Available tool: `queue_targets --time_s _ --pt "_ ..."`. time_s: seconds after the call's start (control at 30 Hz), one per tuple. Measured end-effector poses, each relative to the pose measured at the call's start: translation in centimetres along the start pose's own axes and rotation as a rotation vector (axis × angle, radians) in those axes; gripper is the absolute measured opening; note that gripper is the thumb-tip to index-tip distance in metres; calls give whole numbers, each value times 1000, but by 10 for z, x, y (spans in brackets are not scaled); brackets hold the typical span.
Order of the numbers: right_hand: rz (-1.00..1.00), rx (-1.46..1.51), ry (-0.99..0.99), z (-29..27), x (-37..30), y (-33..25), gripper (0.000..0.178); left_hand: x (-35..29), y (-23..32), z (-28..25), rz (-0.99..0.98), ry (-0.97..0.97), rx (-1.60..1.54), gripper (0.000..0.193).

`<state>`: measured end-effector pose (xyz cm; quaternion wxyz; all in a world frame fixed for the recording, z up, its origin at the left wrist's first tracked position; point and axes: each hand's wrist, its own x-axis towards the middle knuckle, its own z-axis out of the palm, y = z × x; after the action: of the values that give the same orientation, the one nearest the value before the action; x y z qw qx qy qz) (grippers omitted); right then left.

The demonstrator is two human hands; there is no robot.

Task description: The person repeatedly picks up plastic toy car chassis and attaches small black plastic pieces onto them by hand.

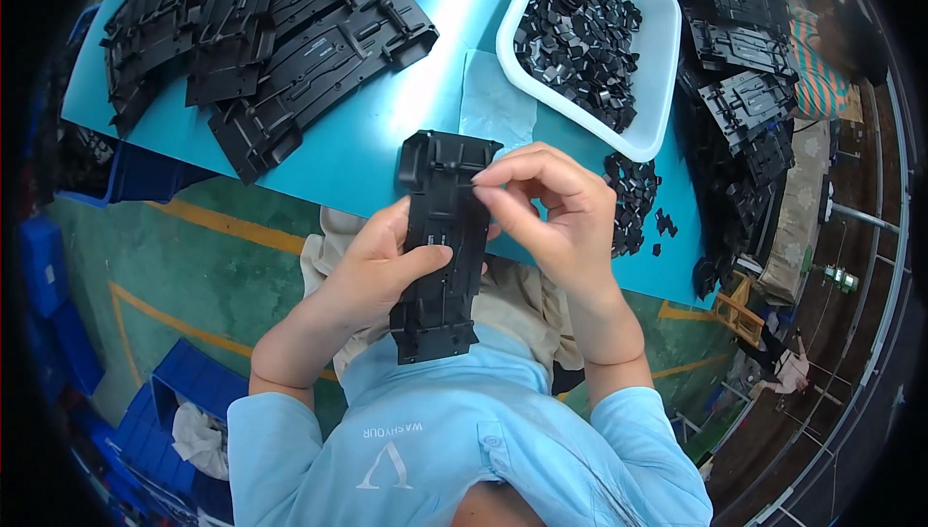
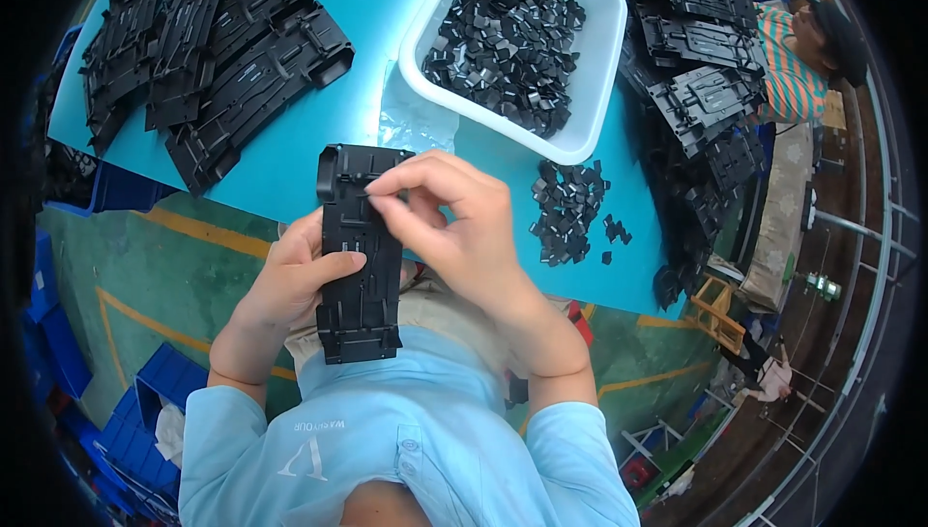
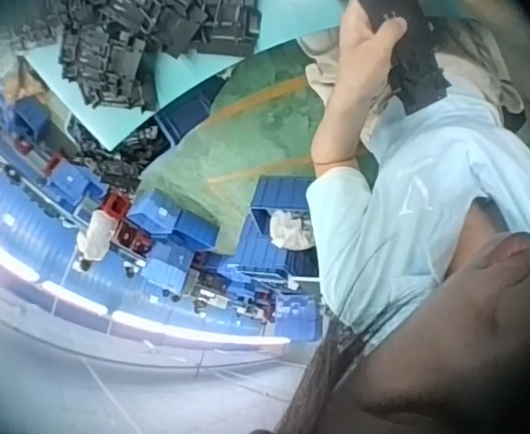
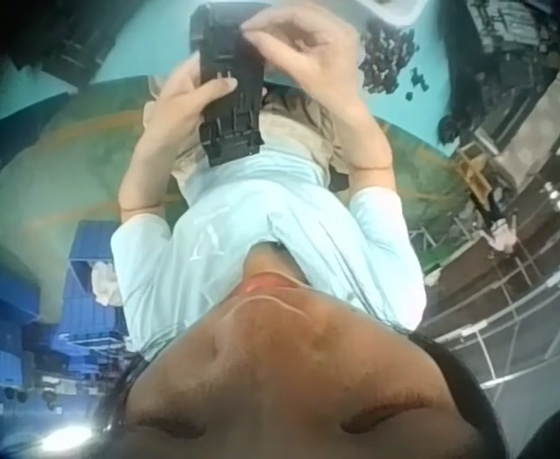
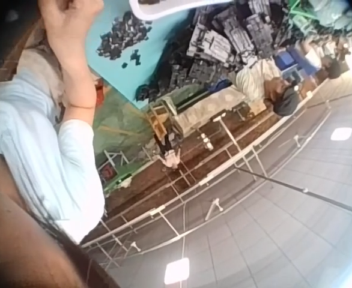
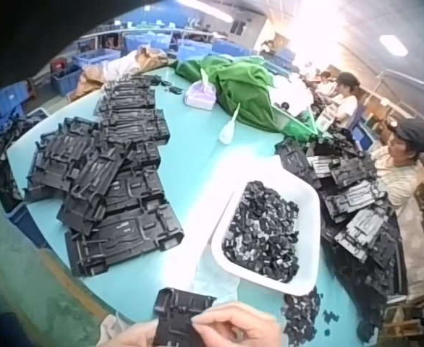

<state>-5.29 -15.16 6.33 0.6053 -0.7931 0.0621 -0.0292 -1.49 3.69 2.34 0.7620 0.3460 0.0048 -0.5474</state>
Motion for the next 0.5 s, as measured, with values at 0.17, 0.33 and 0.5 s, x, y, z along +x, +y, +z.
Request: queue_targets --time_s 0.17,0.33,0.5 --pt "-476 -263 -72 9 16 4 19 -6 -3 9 37 15 33 42" --pt "-481 -275 -100 10 13 5 21 -10 -7 10 78 33 93 41" --pt "-452 -278 -89 9 11 3 20 -10 -7 13 85 17 96 43"
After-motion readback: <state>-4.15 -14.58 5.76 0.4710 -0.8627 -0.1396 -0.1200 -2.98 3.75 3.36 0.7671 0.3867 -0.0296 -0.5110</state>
